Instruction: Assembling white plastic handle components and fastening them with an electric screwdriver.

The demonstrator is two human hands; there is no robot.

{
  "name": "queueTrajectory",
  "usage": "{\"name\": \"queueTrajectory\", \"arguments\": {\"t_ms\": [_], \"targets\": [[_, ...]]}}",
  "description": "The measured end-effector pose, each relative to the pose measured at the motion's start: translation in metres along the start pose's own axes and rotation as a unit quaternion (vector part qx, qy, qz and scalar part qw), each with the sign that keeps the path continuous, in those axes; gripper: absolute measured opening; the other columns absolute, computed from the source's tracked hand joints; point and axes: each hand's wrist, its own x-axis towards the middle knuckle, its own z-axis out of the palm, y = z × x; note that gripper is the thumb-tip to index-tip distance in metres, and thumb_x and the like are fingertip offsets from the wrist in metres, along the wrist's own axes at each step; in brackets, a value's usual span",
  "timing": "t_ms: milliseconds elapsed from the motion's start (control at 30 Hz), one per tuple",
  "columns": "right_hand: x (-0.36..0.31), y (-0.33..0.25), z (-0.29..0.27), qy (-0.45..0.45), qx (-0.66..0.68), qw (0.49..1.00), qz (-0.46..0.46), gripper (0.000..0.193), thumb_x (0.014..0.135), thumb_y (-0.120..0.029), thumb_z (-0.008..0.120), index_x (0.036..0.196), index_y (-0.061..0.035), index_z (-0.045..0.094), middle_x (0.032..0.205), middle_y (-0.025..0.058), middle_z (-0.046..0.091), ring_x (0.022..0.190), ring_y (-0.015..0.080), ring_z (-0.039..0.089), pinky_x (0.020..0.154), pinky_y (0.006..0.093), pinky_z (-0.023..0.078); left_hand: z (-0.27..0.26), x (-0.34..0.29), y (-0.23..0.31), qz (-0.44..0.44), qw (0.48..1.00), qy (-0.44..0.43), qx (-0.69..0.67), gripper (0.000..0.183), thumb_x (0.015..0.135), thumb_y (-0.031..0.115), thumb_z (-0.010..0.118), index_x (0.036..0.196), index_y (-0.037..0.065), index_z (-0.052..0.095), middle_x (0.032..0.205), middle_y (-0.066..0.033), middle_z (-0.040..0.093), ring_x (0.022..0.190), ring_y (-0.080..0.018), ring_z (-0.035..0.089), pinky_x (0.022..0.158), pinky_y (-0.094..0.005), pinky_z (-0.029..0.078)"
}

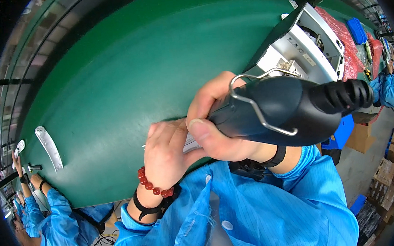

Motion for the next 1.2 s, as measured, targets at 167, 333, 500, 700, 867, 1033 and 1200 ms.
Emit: {"name": "queueTrajectory", "arguments": {"t_ms": [167, 333, 500, 700, 867, 1033, 1200], "targets": [[0.006, 0.002, -0.008, -0.068, 0.032, 0.997, -0.003, 0.022, 0.083, -0.005, 0.066, 0.093, -0.0010, 0.047, 0.069, 0.0091, 0.061, 0.063, 0.0132, 0.060, 0.057, 0.0266, 0.049, -0.003, 0.001, 0.009, 0.003, 0.998, -0.038, 0.058, 0.072, 0.062, 0.032, 0.079, 0.120, -0.004, 0.057, 0.110, -0.0121, 0.063, 0.092, -0.0252, 0.060, 0.083, -0.0379, 0.043], [0.006, -0.014, -0.006, 0.011, 0.059, 0.997, -0.046, 0.026, 0.088, -0.015, 0.065, 0.095, -0.0055, 0.042, 0.061, 0.0043, 0.049, 0.050, 0.0145, 0.049, 0.050, 0.0323, 0.046, -0.009, 0.012, 0.003, 0.024, 0.992, -0.121, 0.035, 0.062, 0.068, 0.032, 0.078, 0.116, 0.000, 0.057, 0.103, -0.0113, 0.061, 0.093, -0.0269, 0.060, 0.079, -0.0380, 0.046], [0.042, -0.083, 0.001, -0.298, 0.256, 0.902, -0.181, 0.023, 0.087, -0.012, 0.068, 0.092, -0.0085, 0.047, 0.072, 0.0044, 0.066, 0.074, 0.0180, 0.070, 0.076, 0.0406, 0.051, -0.054, 0.129, -0.068, 0.011, 0.977, -0.015, 0.213, 0.047, 0.067, 0.029, 0.080, 0.103, 0.004, 0.063, 0.090, -0.0150, 0.064, 0.086, -0.0330, 0.062, 0.076, -0.0436, 0.050], [0.021, -0.115, 0.036, -0.281, 0.474, 0.834, -0.033, 0.011, 0.090, -0.013, 0.066, 0.091, -0.0072, 0.056, 0.064, 0.0008, 0.052, 0.059, 0.0149, 0.056, 0.085, 0.0501, 0.046, -0.116, 0.150, -0.227, -0.086, 0.923, 0.122, 0.355, 0.071, 0.072, 0.043, 0.079, 0.128, 0.008, 0.054, 0.130, -0.0136, 0.056, 0.119, -0.0314, 0.054, 0.099, -0.0399, 0.045], [0.018, -0.127, 0.013, -0.346, 0.488, 0.802, 0.000, 0.013, 0.092, -0.006, 0.054, 0.095, 0.0019, 0.043, 0.066, 0.0146, 0.050, 0.061, 0.0296, 0.057, 0.077, 0.0586, 0.045, -0.195, 0.013, -0.263, -0.332, 0.719, 0.201, 0.577, 0.059, 0.082, 0.047, 0.067, 0.132, 0.018, 0.053, 0.137, -0.0099, 0.050, 0.121, -0.0308, 0.052, 0.095, -0.0460, 0.047], [0.010, -0.113, 0.011, -0.365, 0.509, 0.779, 0.033, 0.012, 0.093, -0.007, 0.052, 0.094, 0.0023, 0.044, 0.064, 0.0140, 0.048, 0.059, 0.0287, 0.055, 0.075, 0.0561, 0.045, -0.230, -0.160, -0.284, -0.600, 0.657, 0.146, 0.432, 0.055, 0.092, 0.037, 0.055, 0.141, 0.022, 0.035, 0.113, -0.0261, 0.060, 0.098, -0.0433, 0.063, 0.081, -0.0508, 0.051], [-0.001, -0.105, 0.020, -0.286, 0.495, 0.816, -0.090, 0.012, 0.091, -0.014, 0.065, 0.090, -0.0067, 0.056, 0.062, 0.0003, 0.053, 0.059, 0.0152, 0.059, 0.089, 0.0431, 0.050, -0.192, -0.111, -0.196, -0.412, 0.799, 0.203, 0.387, 0.042, 0.095, 0.030, 0.054, 0.132, 0.012, 0.046, 0.097, -0.0267, 0.066, 0.087, -0.0464, 0.063, 0.072, -0.0516, 0.051]]}}
